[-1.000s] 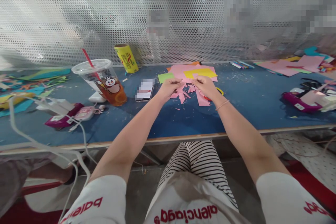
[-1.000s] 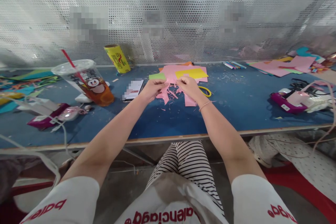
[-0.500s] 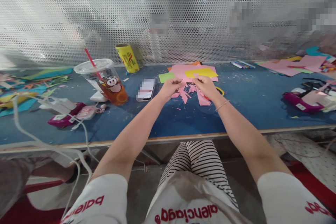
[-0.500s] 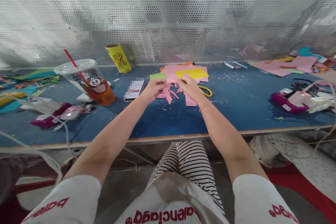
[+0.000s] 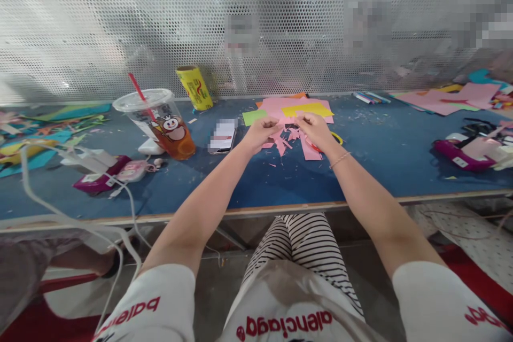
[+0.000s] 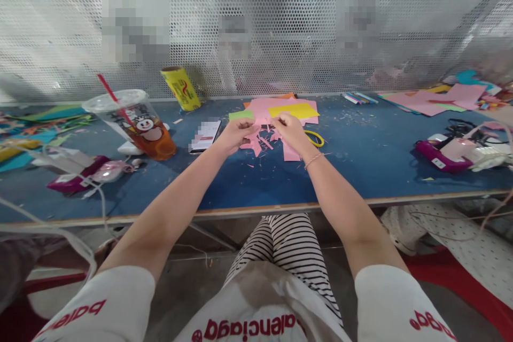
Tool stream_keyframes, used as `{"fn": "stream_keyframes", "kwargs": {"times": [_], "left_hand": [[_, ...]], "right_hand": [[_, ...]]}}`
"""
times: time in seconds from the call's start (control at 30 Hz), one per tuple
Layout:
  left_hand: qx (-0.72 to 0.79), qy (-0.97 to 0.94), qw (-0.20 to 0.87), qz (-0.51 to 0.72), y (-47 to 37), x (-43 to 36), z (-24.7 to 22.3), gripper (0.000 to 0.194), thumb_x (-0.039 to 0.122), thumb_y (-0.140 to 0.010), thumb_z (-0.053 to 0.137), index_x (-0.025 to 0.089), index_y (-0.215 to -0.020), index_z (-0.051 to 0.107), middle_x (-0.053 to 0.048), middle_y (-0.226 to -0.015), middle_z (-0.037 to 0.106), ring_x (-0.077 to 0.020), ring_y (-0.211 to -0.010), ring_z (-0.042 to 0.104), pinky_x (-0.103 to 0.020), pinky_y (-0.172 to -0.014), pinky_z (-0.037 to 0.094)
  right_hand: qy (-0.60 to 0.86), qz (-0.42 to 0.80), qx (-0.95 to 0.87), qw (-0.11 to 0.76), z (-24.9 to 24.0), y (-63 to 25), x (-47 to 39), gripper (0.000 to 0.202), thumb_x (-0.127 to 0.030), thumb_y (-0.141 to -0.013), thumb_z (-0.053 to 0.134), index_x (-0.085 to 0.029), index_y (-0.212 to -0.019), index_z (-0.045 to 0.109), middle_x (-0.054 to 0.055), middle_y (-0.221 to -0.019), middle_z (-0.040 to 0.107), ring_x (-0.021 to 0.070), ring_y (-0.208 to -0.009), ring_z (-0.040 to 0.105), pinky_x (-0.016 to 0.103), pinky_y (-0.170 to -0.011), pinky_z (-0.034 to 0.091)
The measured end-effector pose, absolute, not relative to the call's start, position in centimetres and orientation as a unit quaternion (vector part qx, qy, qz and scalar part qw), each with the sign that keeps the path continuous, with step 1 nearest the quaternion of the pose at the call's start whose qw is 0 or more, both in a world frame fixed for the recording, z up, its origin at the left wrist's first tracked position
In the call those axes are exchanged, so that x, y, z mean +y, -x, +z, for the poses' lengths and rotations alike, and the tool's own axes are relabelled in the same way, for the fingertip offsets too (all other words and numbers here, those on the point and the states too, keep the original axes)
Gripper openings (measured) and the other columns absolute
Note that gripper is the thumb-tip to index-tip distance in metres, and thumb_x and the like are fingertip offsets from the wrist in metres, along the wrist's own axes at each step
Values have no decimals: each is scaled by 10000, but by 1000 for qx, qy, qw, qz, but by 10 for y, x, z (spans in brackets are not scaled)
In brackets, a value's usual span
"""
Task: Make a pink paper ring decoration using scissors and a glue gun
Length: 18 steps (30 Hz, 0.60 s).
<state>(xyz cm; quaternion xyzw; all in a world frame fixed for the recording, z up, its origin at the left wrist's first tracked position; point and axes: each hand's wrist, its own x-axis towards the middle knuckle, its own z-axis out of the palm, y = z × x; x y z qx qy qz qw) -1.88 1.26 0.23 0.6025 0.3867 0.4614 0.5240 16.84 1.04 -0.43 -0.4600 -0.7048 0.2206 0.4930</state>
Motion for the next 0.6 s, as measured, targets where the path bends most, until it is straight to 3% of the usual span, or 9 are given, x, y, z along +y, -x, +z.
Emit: {"fn": "stream_keyframes", "kwargs": {"times": [0.13,0.3,0.37,0.6], "left_hand": [[387,-583,517,494,19,17,1,224,305,-630,740,158,-750,622,34,-644,514,-43,-519,452,-188,-476,416],[373,-532,500,572,19,19,2,194,270,-677,695,162,-810,604,41,-649,526,-51,-534,488,-198,-517,456],[361,-525,495,590,18,19,1,187,269,-693,681,166,-826,600,43,-652,528,-52,-553,496,-199,-544,468],[341,-529,498,596,15,19,-2,200,330,-721,662,168,-824,605,29,-672,527,-58,-587,503,-204,-570,460]], "right_hand": [[474,273,-677,492,0,-167,4,303,-456,-835,485,-186,-697,499,-36,-556,415,94,-516,376,255,-531,309],[431,391,-736,346,-3,-161,-3,394,-533,-781,543,-183,-609,489,-49,-481,399,83,-463,368,254,-511,314],[422,401,-747,321,-4,-156,-6,376,-504,-754,584,-179,-596,483,-49,-497,426,77,-472,386,248,-511,320],[437,373,-728,374,0,-145,-12,200,-303,-754,539,-176,-605,499,-67,-458,396,74,-448,376,244,-501,311]]}}
